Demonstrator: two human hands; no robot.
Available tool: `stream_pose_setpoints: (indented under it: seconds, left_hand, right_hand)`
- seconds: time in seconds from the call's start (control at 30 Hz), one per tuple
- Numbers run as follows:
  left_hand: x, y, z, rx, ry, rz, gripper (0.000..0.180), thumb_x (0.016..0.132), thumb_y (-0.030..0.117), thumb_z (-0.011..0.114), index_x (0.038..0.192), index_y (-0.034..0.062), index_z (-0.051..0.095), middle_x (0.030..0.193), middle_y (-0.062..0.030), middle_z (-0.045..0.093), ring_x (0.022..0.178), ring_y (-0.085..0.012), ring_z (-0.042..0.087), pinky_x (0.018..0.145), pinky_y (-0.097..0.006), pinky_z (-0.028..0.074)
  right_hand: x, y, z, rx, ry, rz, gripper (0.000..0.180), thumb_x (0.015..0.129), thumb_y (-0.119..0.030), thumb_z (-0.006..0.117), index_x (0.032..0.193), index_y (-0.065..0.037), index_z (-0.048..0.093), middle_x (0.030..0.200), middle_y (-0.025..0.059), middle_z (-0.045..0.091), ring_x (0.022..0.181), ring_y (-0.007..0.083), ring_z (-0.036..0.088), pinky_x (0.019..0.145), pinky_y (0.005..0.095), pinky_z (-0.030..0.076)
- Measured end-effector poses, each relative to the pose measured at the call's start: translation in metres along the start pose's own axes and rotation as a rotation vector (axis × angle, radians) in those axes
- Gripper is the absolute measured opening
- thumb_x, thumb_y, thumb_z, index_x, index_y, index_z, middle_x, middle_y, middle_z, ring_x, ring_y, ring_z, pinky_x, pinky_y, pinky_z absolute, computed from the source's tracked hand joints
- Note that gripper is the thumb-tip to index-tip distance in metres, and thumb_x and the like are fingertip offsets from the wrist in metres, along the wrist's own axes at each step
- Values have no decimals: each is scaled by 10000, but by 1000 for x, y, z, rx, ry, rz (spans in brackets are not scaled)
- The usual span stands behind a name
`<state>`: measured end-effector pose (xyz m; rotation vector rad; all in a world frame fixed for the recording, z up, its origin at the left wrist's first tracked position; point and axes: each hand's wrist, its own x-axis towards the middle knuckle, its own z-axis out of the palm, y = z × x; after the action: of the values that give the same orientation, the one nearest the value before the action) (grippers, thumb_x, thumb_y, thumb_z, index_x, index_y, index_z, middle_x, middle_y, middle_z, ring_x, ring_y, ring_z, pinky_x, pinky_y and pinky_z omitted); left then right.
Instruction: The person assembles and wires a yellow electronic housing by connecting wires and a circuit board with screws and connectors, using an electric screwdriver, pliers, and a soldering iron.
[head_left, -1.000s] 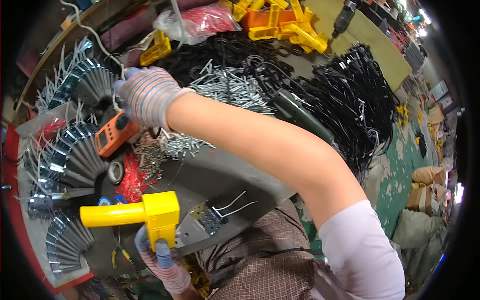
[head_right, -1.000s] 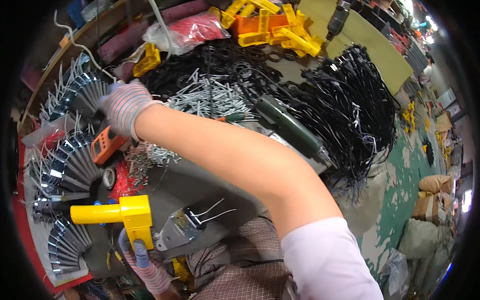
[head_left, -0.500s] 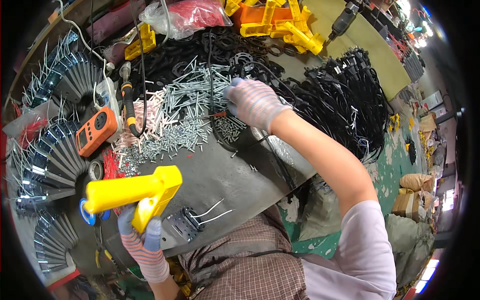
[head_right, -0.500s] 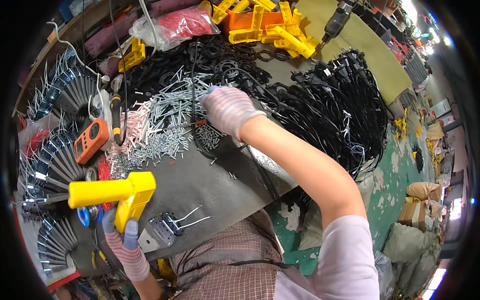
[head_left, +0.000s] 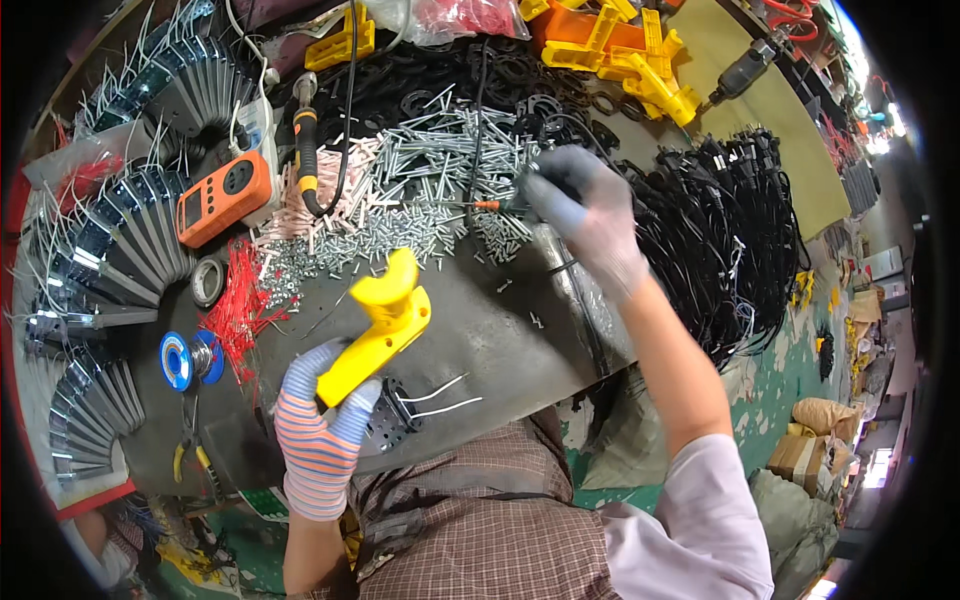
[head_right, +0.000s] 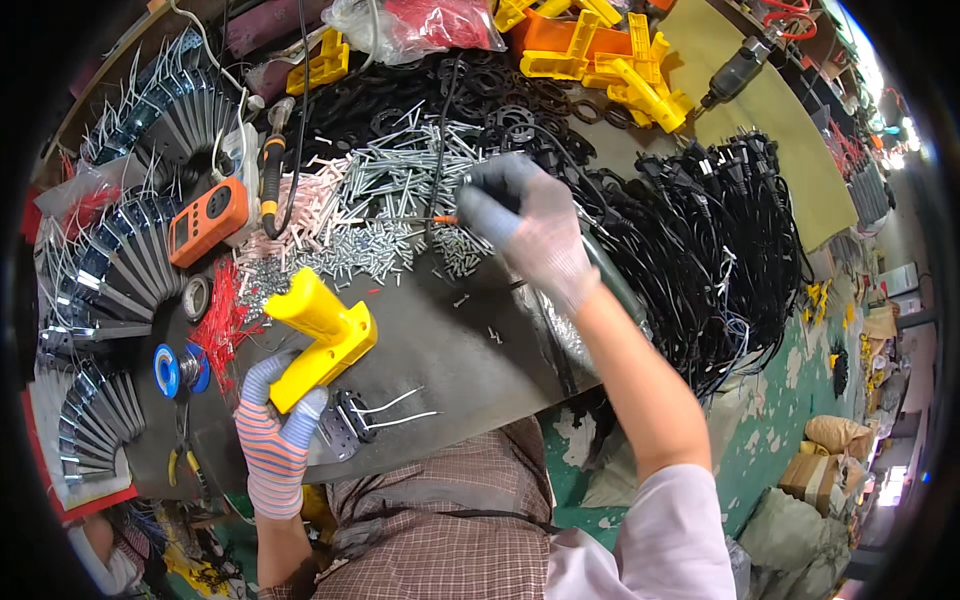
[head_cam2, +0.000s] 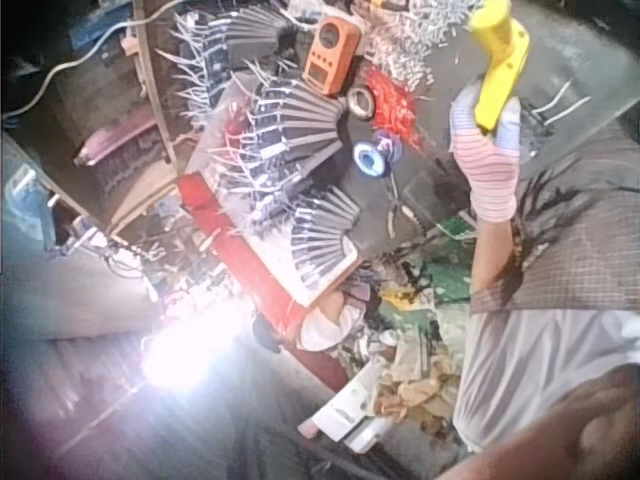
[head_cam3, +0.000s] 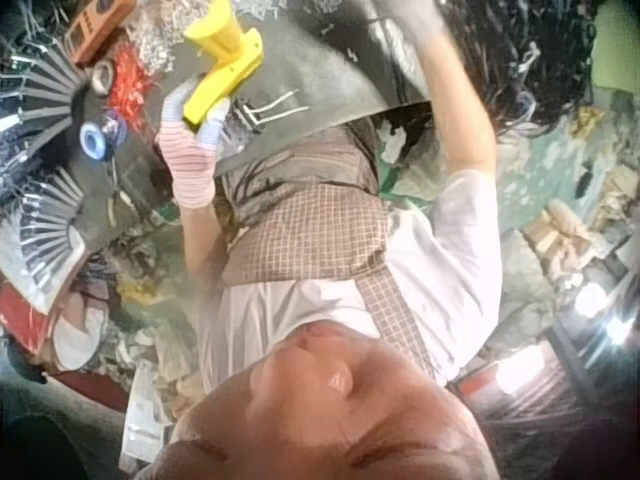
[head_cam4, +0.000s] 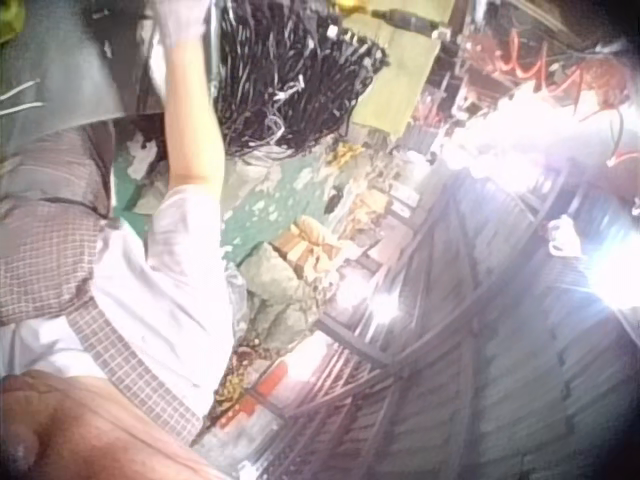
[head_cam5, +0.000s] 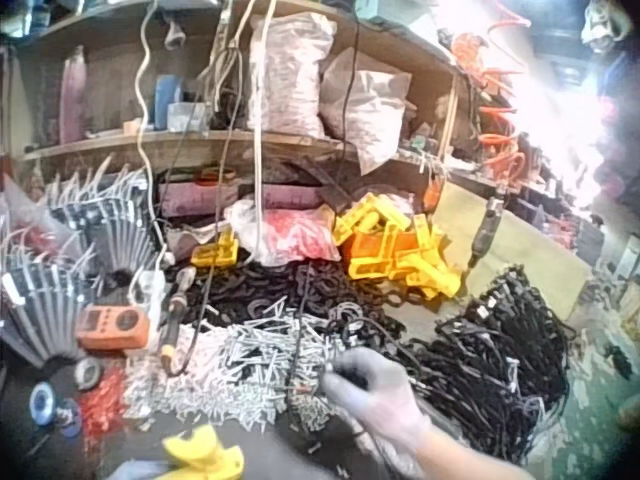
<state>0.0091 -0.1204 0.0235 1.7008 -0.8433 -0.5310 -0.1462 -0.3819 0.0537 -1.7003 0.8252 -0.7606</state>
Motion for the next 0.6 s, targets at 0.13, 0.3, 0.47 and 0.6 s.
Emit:
stream_pose_setpoints:
  seconds: [0.13, 0.3, 0.47, 0.6]
  left_hand:
    - [-4, 4, 6, 104, 20, 49, 365, 736, 65, 752, 1067, 12, 607, 955, -123, 653, 869, -240, 643, 803, -330, 494]
    - [-6, 5, 7, 146, -5, 212, 413, 711, 34, 764, 1088, 55, 596, 1019, -139, 630, 935, -283, 625, 822, -349, 492]
    - [-9, 8, 6, 254, 13, 381, 437, 700, 14, 769, 1095, 88, 596, 1077, -161, 606, 989, -312, 607, 854, -374, 489]
    - [-9, 3, 0, 226, 16, 353, 430, 707, 17, 769, 1096, 78, 594, 1071, -152, 616, 989, -298, 612, 856, -364, 490]
  right_hand:
    - [-63, -32, 25, 380, -199, 41, 173, 839, -124, 684, 957, -14, 621, 869, 32, 631, 812, 93, 591, 748, 252, 487]
    - [-76, -12, 31, 238, -206, -53, 142, 829, -92, 677, 950, -29, 637, 813, 6, 632, 729, 78, 586, 666, 235, 486]
    - [-82, -3, 31, -25, -231, -446, 154, 788, -88, 688, 911, -12, 634, 772, 93, 639, 682, 164, 649, 610, 281, 497]
    - [-85, -11, 32, -179, -210, -524, 135, 801, -111, 678, 892, -20, 638, 776, 90, 636, 690, 162, 638, 612, 293, 493]
